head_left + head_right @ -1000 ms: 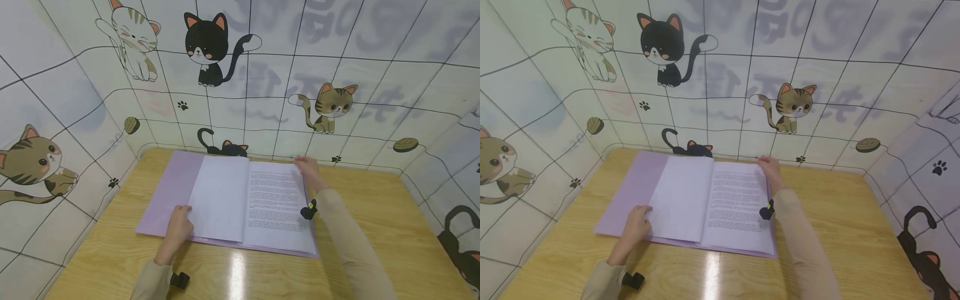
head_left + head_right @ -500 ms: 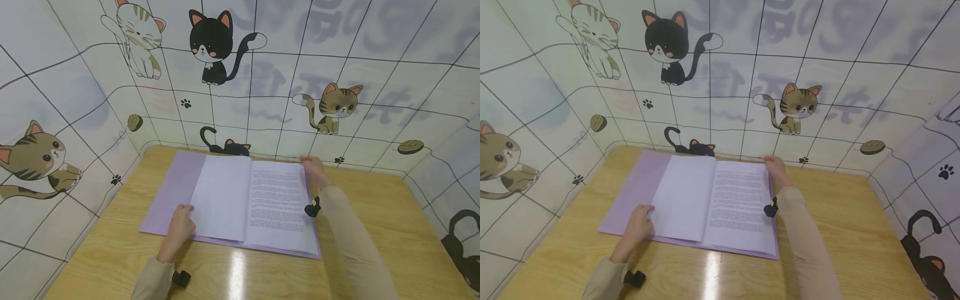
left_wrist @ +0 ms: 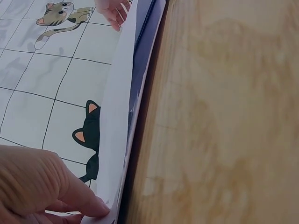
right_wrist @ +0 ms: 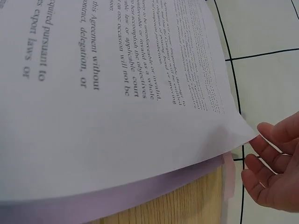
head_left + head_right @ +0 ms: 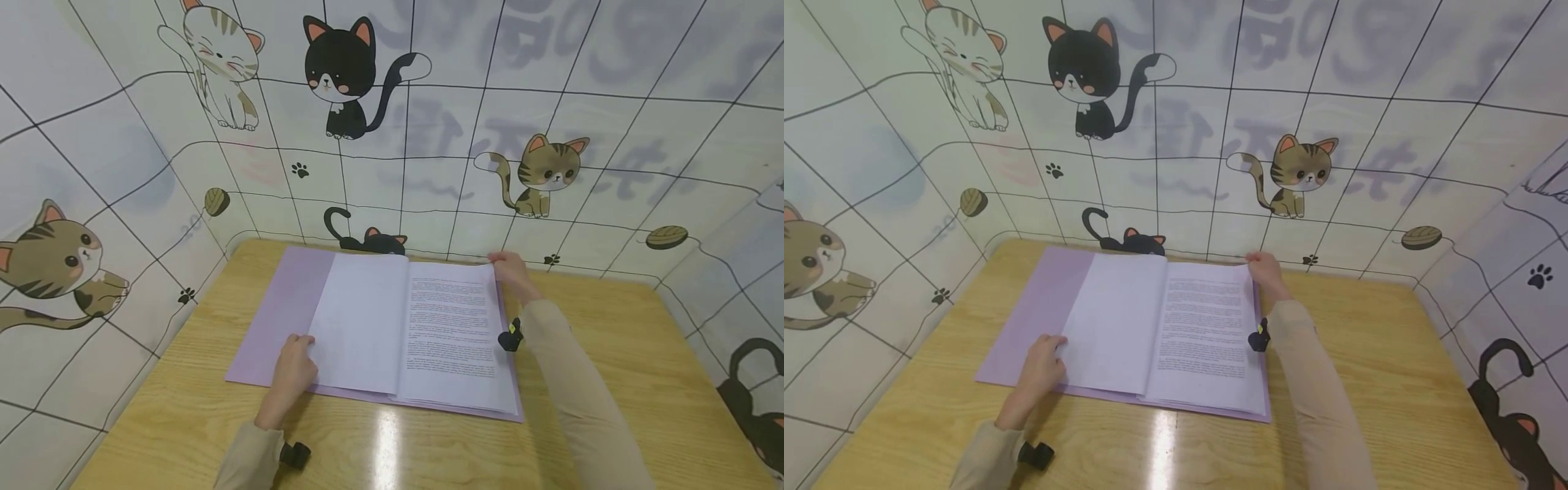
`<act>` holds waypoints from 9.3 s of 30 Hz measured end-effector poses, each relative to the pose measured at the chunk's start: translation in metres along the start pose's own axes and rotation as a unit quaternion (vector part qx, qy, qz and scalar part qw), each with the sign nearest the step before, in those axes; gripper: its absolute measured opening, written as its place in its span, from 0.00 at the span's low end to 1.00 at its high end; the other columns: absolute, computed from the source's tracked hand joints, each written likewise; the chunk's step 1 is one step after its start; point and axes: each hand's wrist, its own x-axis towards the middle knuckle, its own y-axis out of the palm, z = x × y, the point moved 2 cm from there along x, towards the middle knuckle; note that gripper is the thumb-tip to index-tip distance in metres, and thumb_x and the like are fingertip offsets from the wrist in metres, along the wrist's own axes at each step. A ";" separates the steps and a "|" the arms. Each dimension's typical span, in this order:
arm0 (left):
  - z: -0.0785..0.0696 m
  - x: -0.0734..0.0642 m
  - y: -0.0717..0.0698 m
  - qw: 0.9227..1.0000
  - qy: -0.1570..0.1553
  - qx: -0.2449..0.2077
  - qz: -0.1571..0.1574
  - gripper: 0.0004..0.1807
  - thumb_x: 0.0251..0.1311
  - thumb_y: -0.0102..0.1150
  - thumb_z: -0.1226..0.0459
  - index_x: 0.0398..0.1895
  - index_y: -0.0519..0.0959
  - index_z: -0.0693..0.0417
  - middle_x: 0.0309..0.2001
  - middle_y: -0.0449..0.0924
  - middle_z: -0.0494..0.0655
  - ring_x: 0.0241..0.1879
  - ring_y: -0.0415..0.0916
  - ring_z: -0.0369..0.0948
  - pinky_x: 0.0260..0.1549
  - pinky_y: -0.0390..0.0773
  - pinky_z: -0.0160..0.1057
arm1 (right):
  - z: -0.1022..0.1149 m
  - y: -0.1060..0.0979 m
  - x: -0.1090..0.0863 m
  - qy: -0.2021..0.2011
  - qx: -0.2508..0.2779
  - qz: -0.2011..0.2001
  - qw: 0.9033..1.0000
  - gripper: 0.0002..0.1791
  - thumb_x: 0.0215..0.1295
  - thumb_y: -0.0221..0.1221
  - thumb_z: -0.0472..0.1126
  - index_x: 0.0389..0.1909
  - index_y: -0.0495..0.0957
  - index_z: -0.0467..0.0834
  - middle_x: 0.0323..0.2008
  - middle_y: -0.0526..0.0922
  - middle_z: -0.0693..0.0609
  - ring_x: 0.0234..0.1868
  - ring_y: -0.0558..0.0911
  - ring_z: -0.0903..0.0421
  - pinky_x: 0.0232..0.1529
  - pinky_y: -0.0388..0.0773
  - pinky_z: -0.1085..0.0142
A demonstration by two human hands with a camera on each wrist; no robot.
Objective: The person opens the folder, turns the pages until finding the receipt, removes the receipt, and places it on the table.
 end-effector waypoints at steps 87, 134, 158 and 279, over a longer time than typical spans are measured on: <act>0.013 0.001 0.005 0.995 0.046 -0.085 0.000 0.17 0.43 0.63 0.77 0.41 0.78 0.74 0.39 0.73 0.60 0.41 0.73 0.53 0.44 0.75 0.51 | 0.032 0.017 -0.124 -0.107 0.178 0.219 0.953 0.25 0.66 0.51 0.36 0.59 0.62 0.26 0.46 0.80 0.43 0.41 0.82 0.53 0.41 0.80 0.58; -0.032 -0.011 -0.009 0.983 0.148 -0.112 0.003 0.20 0.41 0.69 0.75 0.42 0.78 0.70 0.39 0.76 0.58 0.40 0.74 0.53 0.40 0.76 0.49 | 0.109 0.083 -0.125 -0.132 0.293 0.213 0.923 0.24 0.66 0.48 0.34 0.59 0.61 0.24 0.45 0.76 0.47 0.38 0.79 0.59 0.40 0.77 0.67; -0.104 -0.041 -0.022 0.942 0.267 -0.202 -0.025 0.32 0.36 0.74 0.71 0.50 0.72 0.65 0.46 0.75 0.53 0.42 0.73 0.45 0.41 0.78 0.44 | 0.122 0.109 -0.126 -0.147 0.319 0.227 0.908 0.24 0.62 0.55 0.41 0.56 0.68 0.32 0.42 0.80 0.48 0.37 0.81 0.59 0.39 0.78 0.66; 0.004 -0.012 0.000 0.999 0.029 0.000 -0.025 0.15 0.39 0.53 0.81 0.35 0.78 0.76 0.36 0.75 0.67 0.41 0.75 0.61 0.37 0.78 0.51 | -0.008 0.016 -0.004 -0.013 0.025 -0.048 0.998 0.26 0.67 0.46 0.42 0.62 0.65 0.32 0.61 0.68 0.35 0.60 0.67 0.41 0.60 0.65 0.51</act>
